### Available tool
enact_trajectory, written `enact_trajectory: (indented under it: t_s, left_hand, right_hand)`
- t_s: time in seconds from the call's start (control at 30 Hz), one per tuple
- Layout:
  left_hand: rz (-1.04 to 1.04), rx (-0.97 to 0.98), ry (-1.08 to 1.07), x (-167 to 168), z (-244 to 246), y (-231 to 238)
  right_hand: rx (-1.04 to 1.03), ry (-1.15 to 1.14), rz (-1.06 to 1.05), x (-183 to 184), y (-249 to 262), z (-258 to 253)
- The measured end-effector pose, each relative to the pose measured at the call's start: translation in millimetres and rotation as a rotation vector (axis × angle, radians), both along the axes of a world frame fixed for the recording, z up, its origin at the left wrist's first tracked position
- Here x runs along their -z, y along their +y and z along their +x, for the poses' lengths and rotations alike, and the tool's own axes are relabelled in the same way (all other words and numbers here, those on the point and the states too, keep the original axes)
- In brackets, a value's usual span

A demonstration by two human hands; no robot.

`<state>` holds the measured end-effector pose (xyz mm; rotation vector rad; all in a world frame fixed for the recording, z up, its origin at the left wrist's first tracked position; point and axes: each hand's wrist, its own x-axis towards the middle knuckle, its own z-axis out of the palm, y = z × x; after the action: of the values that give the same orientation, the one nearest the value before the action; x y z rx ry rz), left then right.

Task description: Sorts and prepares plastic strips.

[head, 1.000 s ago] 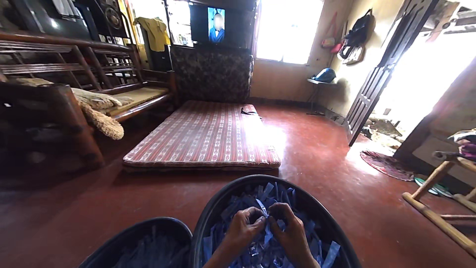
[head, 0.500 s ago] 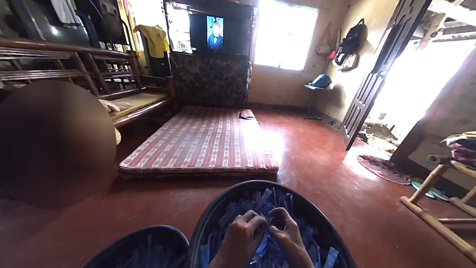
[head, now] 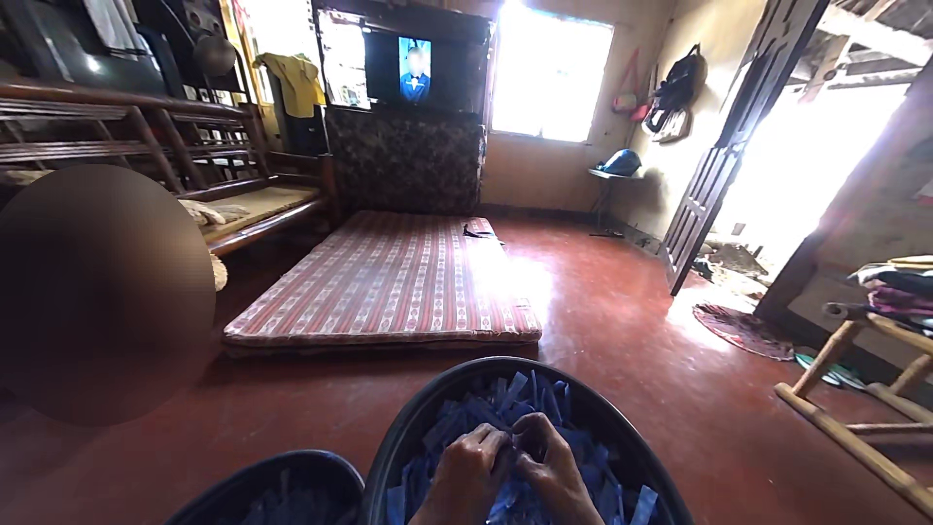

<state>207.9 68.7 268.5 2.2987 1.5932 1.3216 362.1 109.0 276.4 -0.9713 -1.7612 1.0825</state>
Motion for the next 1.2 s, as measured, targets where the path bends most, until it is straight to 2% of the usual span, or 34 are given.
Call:
enact_trajectory:
  t_s: [0.1, 0.23, 0.43, 0.67, 0.8, 0.97, 1.2]
  left_hand:
    - [0.034, -0.063, 0.069, 0.5, 3.8, -0.5]
    - [0.221, -0.180, 0.262, 5.9, 6.6, 2.9]
    - [0.317, -0.191, 0.430, 8.1, 8.7, 2.3]
    - [0.347, -0.224, 0.454, 8.6, 15.7, 1.9]
    - [0.211, -0.182, 0.351, 4.9, 15.2, -1.1]
    - [0.180, -0.082, 0.319, 6.5, 6.3, -0.1]
    - [0.211, -0.132, 0.396, 8.9, 7.9, 0.0]
  right_hand:
    - [-0.012, -0.036, 0.024, 1.2, 0.0, -0.1]
    - [0.021, -0.126, 0.157, -0.6, -3.5, -0.4]
    - [0.063, -0.220, 0.314, -0.1, -6.6, -1.3]
    - [0.069, -0.145, 0.004, -3.0, 0.2, -2.1]
    - [0.019, 0.013, -0.193, 6.3, 11.4, 2.0]
    - [-0.011, -0.120, -0.148, 4.5, 13.4, 5.1]
    - [-0.035, -0.129, -0.111, 2.7, 10.8, 4.3]
